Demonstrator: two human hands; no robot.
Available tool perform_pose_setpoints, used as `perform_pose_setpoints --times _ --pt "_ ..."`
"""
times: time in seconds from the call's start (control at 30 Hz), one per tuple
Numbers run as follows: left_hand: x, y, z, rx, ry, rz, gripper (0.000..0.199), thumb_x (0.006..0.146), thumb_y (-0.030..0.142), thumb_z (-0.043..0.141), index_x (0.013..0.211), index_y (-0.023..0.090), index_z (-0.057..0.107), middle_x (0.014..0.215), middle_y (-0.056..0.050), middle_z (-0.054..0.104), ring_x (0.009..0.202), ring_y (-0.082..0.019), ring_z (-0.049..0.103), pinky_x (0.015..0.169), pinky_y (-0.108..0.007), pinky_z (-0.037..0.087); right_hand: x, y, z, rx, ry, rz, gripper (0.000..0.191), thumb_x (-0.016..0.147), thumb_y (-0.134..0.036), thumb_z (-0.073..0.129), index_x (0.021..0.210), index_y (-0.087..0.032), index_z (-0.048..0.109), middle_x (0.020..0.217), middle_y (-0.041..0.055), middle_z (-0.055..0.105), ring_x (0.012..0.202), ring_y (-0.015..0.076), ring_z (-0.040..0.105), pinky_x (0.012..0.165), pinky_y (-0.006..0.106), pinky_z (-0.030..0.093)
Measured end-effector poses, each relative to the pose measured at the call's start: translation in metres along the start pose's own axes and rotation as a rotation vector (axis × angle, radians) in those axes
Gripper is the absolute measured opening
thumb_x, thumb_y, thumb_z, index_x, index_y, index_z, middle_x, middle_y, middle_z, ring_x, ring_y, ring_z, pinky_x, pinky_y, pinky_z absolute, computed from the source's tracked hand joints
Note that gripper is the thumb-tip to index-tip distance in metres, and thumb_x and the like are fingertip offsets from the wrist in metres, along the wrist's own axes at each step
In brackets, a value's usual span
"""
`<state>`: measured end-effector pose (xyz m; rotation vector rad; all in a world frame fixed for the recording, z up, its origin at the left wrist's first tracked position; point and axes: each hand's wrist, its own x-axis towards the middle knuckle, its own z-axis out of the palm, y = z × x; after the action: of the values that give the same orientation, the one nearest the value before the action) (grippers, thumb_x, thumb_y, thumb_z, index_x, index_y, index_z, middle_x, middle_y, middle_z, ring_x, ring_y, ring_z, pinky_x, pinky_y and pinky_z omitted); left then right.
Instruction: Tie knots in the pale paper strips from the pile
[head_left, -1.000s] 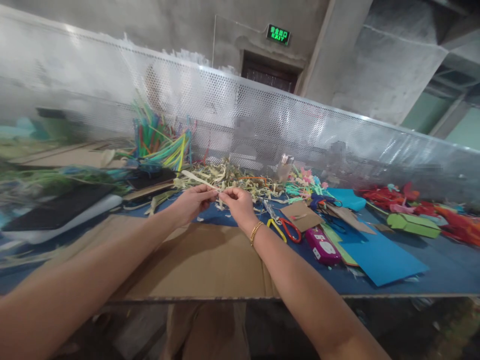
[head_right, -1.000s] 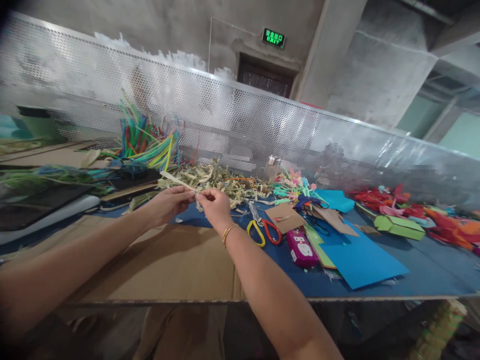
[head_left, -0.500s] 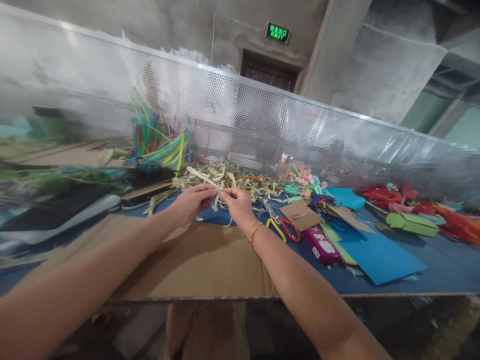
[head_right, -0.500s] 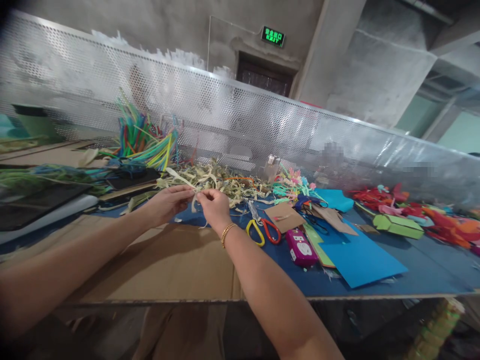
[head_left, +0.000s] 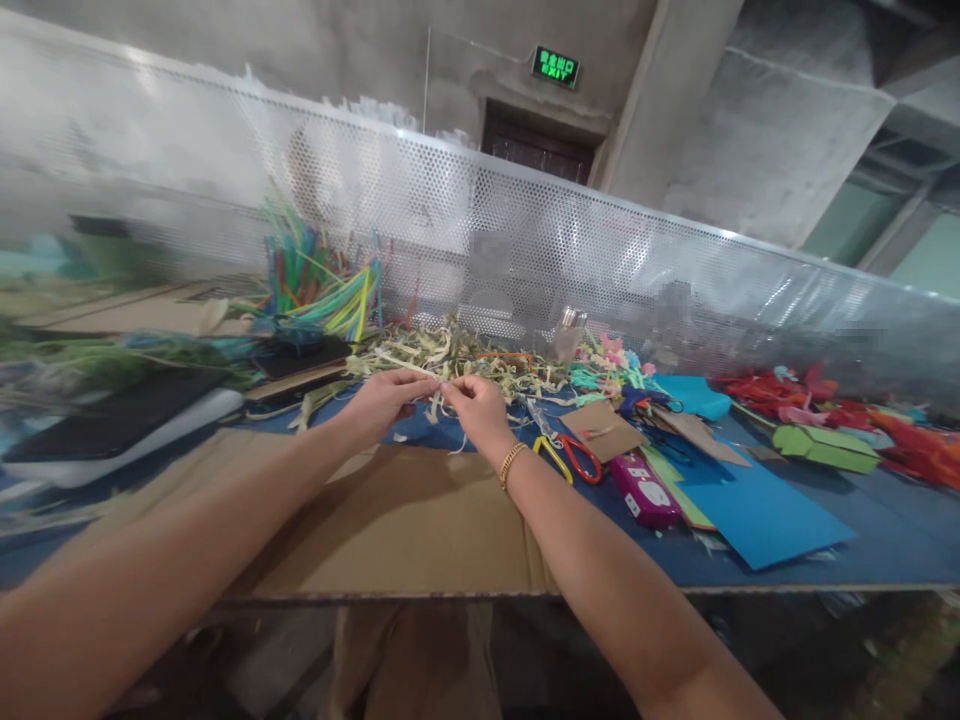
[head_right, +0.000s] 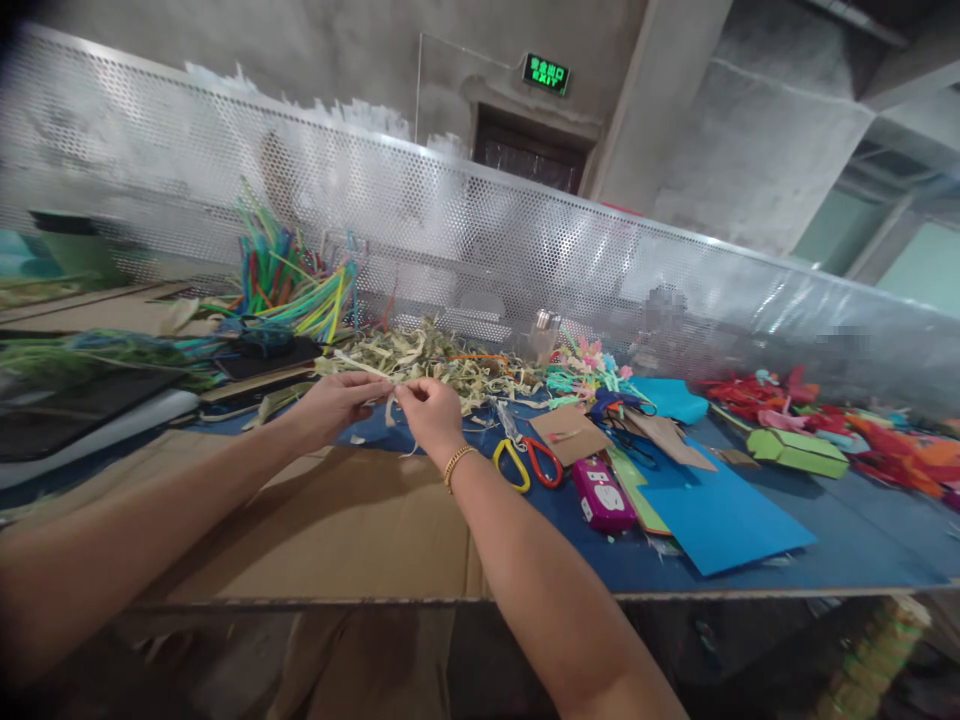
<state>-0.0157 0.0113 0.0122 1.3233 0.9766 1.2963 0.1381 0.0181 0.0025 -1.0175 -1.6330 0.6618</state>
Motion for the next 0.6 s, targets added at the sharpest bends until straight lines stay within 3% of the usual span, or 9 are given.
perform_pose_setpoints --times 0.13,0.23,0.33,0.47,0.6 --pt "0.0 0.001 0.002 -0.02 0.006 -0.002 0.024 0.061 0.035 0.078 0.068 0.014 0.068 0.065 -0.001 0.057 0.057 -0.009 0.048 0.049 -0.021 0.034 -0.002 -0.003 -0.004 -0.165 0.009 -0.079 0.025 0.081 -0.042 0.056 0.072 -0.019 0.063 0.063 -0.0006 0.062 0.059 0.0119 0.054 0.058 0.024 0.041" --pt "-0.002 0.004 0.004 -0.107 0.018 -0.035 0.023 0.06 0.031 0.079 0.064 0.014 0.065 0.062 0.0 0.054 0.055 -0.008 0.046 0.045 -0.019 0.031 -0.004 -0.011 -0.011 -0.367 0.073 -0.271 0.016 0.081 -0.036 0.06 0.084 -0.021 0.064 0.079 0.0018 0.066 0.077 0.0157 0.058 0.076 0.03 0.043" --pt "-0.002 0.004 0.004 -0.202 0.02 -0.076 0.02 0.06 0.026 0.078 0.066 0.013 0.065 0.063 0.001 0.053 0.055 -0.007 0.047 0.042 -0.018 0.028 -0.007 -0.019 -0.016 -0.596 0.106 -0.456 0.013 0.081 -0.029 0.063 0.093 -0.024 0.064 0.094 0.0034 0.065 0.097 0.0209 0.054 0.092 0.037 0.034" --pt "0.001 0.001 0.002 -0.255 -0.012 -0.097 0.017 0.063 0.023 0.075 0.07 0.012 0.064 0.062 0.001 0.053 0.053 -0.006 0.047 0.041 -0.017 0.028 -0.008 -0.026 -0.019 -0.74 0.017 -0.546 0.017 0.083 -0.021 0.059 0.097 -0.028 0.065 0.101 0.0034 0.063 0.103 0.0219 0.048 0.094 0.039 0.028" --pt "0.0 0.001 0.002 -0.283 -0.034 -0.095 0.017 0.061 0.021 0.075 0.069 0.012 0.063 0.063 0.001 0.053 0.053 -0.006 0.046 0.041 -0.016 0.03 -0.009 -0.027 -0.017 -0.748 0.008 -0.572 0.012 0.086 -0.026 0.057 0.093 -0.028 0.066 0.099 0.0026 0.063 0.101 0.0213 0.048 0.093 0.039 0.026"
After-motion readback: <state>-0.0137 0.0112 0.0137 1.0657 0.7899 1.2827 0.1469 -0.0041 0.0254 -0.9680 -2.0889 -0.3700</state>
